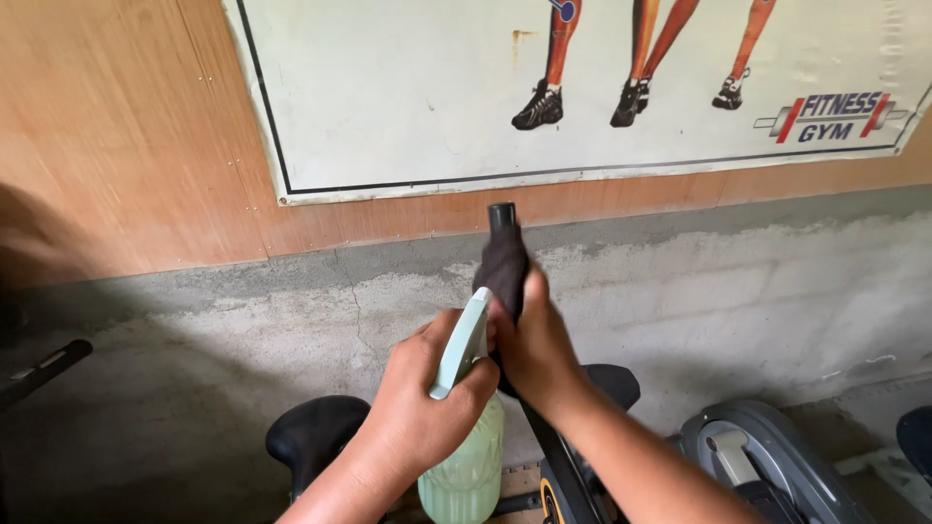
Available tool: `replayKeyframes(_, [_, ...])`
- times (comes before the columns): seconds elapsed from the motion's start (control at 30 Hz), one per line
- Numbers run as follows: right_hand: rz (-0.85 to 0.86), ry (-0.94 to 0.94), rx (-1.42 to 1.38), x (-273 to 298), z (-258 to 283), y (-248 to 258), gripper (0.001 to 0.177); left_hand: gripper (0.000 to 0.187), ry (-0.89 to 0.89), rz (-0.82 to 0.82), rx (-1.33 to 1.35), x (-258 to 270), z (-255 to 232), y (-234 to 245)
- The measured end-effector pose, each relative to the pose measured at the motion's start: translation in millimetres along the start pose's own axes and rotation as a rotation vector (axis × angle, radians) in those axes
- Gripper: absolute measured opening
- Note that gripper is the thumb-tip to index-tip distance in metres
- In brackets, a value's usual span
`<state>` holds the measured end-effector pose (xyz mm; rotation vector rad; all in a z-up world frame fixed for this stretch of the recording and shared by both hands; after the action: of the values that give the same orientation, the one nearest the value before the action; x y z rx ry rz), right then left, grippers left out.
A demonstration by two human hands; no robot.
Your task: Wiping down and sanitizing exercise machines with a spray bottle and cloth.
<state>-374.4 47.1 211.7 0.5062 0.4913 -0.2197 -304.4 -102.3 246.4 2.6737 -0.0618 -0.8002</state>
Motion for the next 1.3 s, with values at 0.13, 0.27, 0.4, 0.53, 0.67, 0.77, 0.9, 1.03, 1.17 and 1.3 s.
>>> replayKeyframes(0.13, [0.078,0.093,0.053,40.6,-49.9,-3.4,0.06,0.025,0.058,0.013,0.065,5.9,-7.4,0.3])
replayKeyframes(0.27, [0.167,-0.01,-0.015,62.1,-62.5,1.9,0.061,0.031,0.18,0.079,0.051,8.3,-8.9,1.7])
replayKeyframes(0.4, [0.183,0.025,-0.097,69.0,-46.8,11.0,0.054,0.028,0.094,0.046,0.019,11.2,-4.5,1.8])
replayKeyframes(0.53, [0.151,0.238,-0.058,57.4,-39.9,9.4,0.048,0.035,0.154,0.142,0.015,7.0,0.7,5.3])
replayKeyframes(0.67, [0.074,0.292,-0.001,26.3,-16.5,9.3,0.049,0.046,0.06,0.184,0.075,1.1,14.3,10.6])
replayKeyframes(0.77, [-0.006,0.321,-0.014,-8.6,8.9,14.2,0.043,0.04,0.071,0.208,0.074,-5.2,26.7,15.9])
replayKeyframes(0.9, [0.009,0.188,-0.056,-62.3,30.7,18.6,0.037,0.041,0.067,0.243,0.077,-19.7,38.2,22.7])
replayKeyframes(1.03, [0.121,-0.066,-0.54,-66.4,25.8,14.4,0.042,0.041,0.118,0.285,0.154,-19.9,52.6,22.8])
replayKeyframes(1.17, [0.118,-0.108,-0.7,-47.0,14.3,11.3,0.046,0.046,0.116,0.239,0.109,-16.8,40.6,18.7])
replayKeyframes(1.3, [0.095,0.057,-0.348,-16.7,-2.4,6.8,0.045,0.043,0.165,0.215,0.129,-3.3,32.2,12.7])
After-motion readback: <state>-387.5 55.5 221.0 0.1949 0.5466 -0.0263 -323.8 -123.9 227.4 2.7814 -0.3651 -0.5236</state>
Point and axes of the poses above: each hand's wrist, its own x-axis away from the middle knuckle, its own y-axis out of the back of the hand, z = x × y, the point moved 2 cm from there along -x, towards the middle knuckle, and after that the axes turned 3 degrees about x, right-handed, at the moved point
